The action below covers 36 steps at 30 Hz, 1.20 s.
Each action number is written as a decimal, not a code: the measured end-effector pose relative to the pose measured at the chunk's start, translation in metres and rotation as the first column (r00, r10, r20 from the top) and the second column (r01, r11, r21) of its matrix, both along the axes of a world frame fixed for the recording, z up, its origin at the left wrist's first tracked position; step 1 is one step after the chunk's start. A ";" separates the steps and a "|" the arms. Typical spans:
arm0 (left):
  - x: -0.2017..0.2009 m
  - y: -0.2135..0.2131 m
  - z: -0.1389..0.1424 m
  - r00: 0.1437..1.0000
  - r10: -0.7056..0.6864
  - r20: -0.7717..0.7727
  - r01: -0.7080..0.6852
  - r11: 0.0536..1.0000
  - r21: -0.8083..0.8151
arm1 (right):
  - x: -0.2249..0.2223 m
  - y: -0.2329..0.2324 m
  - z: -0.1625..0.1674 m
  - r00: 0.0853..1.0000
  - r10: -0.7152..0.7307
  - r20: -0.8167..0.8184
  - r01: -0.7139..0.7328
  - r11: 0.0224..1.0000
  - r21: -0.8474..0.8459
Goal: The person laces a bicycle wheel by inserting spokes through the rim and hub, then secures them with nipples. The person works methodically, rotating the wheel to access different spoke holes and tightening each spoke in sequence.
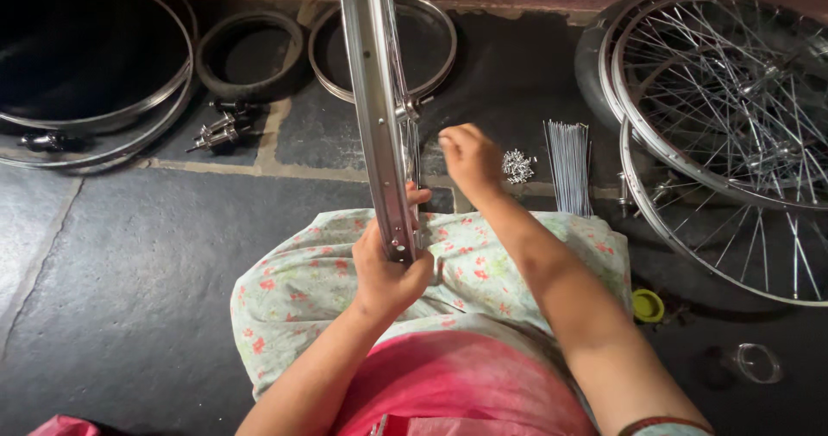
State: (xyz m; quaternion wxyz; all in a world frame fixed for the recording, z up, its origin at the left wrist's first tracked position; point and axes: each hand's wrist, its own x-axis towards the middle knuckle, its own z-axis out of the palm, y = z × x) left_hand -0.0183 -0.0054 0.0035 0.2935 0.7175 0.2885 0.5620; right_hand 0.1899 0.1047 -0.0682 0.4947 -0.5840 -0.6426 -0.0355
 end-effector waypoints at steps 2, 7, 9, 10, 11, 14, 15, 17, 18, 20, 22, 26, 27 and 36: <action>-0.001 -0.001 0.000 1.000 -0.006 -0.001 0.006 1.000 -0.018 | -0.010 0.022 -0.023 0.995 -0.054 0.082 0.060 0.995 -0.074; 0.000 -0.006 -0.002 0.999 -0.011 -0.031 0.009 0.997 -0.072 | -0.022 0.066 -0.057 0.923 -0.232 0.306 0.246 0.969 -0.008; 0.002 -0.004 0.001 1.000 -0.028 -0.011 0.028 0.999 -0.033 | -0.019 0.075 -0.068 0.899 -0.276 0.340 0.287 0.958 0.018; 0.003 -0.002 0.004 0.999 -0.039 0.001 0.039 0.999 -0.014 | -0.017 0.076 -0.074 0.908 -0.262 0.329 0.275 0.962 0.007; 0.004 0.001 0.007 0.999 -0.037 -0.007 0.037 0.994 -0.104 | -0.016 0.076 -0.081 0.915 -0.249 0.318 0.263 0.965 -0.002; 0.007 0.025 0.024 0.998 -0.027 -0.055 0.010 0.955 -0.297 | -0.014 0.065 -0.099 0.949 -0.195 0.246 0.212 0.976 -0.045; 0.009 0.040 0.030 0.996 -0.010 -0.085 -0.017 0.949 -0.314 | -0.016 0.058 -0.105 0.961 -0.173 0.216 0.190 0.980 -0.064; 0.011 0.067 0.036 0.999 -0.020 -0.042 0.013 0.987 -0.158 | -0.023 0.043 -0.112 0.971 -0.200 0.129 0.222 0.955 -0.194; 0.013 0.077 0.034 0.995 0.082 -0.063 -0.082 0.997 -0.001 | -0.026 0.036 -0.114 0.973 -0.216 0.087 0.231 0.939 -0.256; 0.015 0.093 0.020 0.957 0.284 -0.057 -0.253 0.914 0.316 | -0.034 0.018 -0.114 0.980 -0.159 -0.120 0.104 0.923 -0.372; 0.015 0.083 -0.013 0.973 0.229 -0.005 -0.223 0.954 0.202 | -0.036 0.000 -0.108 0.942 -0.108 -0.318 -0.046 0.896 -0.441; 0.017 0.061 -0.089 0.992 0.091 0.086 -0.091 0.996 -0.002 | -0.036 -0.016 -0.085 0.776 -0.063 -0.627 -0.289 0.849 -0.442; 0.018 0.058 -0.103 0.991 0.057 0.121 -0.055 0.998 -0.022 | -0.035 -0.021 -0.079 0.729 -0.066 -0.681 -0.330 0.838 -0.434; 0.032 0.062 -0.033 0.996 0.058 0.075 -0.048 0.990 -0.131 | -0.023 -0.058 -0.012 0.557 -0.025 -0.830 -0.453 0.828 -0.329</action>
